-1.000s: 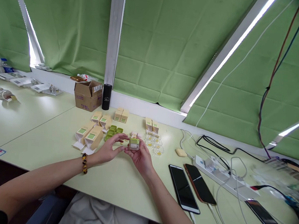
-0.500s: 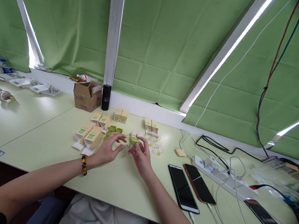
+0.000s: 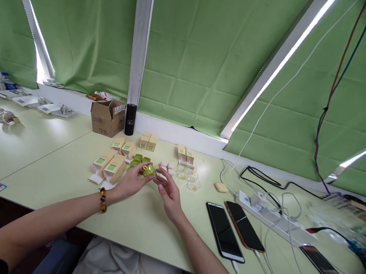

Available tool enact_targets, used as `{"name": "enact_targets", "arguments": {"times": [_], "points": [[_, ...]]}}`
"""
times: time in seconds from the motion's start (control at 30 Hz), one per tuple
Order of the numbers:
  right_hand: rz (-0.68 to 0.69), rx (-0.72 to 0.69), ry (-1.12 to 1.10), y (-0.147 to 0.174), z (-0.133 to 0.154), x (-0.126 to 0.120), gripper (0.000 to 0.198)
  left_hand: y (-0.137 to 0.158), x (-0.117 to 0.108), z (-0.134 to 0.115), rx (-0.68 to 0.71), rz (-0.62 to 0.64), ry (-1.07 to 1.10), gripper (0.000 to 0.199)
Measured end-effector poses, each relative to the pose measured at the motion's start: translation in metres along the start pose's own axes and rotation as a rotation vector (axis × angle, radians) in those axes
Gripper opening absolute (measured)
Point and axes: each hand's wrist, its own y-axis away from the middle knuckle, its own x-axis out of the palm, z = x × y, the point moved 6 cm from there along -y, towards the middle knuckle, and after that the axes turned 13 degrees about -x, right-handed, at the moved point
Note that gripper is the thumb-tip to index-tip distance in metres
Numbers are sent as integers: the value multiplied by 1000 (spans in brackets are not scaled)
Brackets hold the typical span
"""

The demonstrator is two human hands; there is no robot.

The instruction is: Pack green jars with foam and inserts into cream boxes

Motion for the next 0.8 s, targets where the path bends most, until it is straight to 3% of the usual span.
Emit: {"name": "enact_targets", "arguments": {"times": [0.2, 0.37, 0.53, 0.8], "points": [[-233, 57, 119, -1, -3, -24, 36, -4, 7, 6, -69, 59, 70, 58], [-361, 50, 198, -1, -3, -39, 29, 9, 14, -5, -26, 126, -237, 51], [-382, 75, 291, 0, -8, -45, 27, 19, 20, -11, 166, 167, -557, 49], [-365, 104, 364, 3, -14, -48, 26, 19, 25, -16, 236, 180, -674, 44]]}}
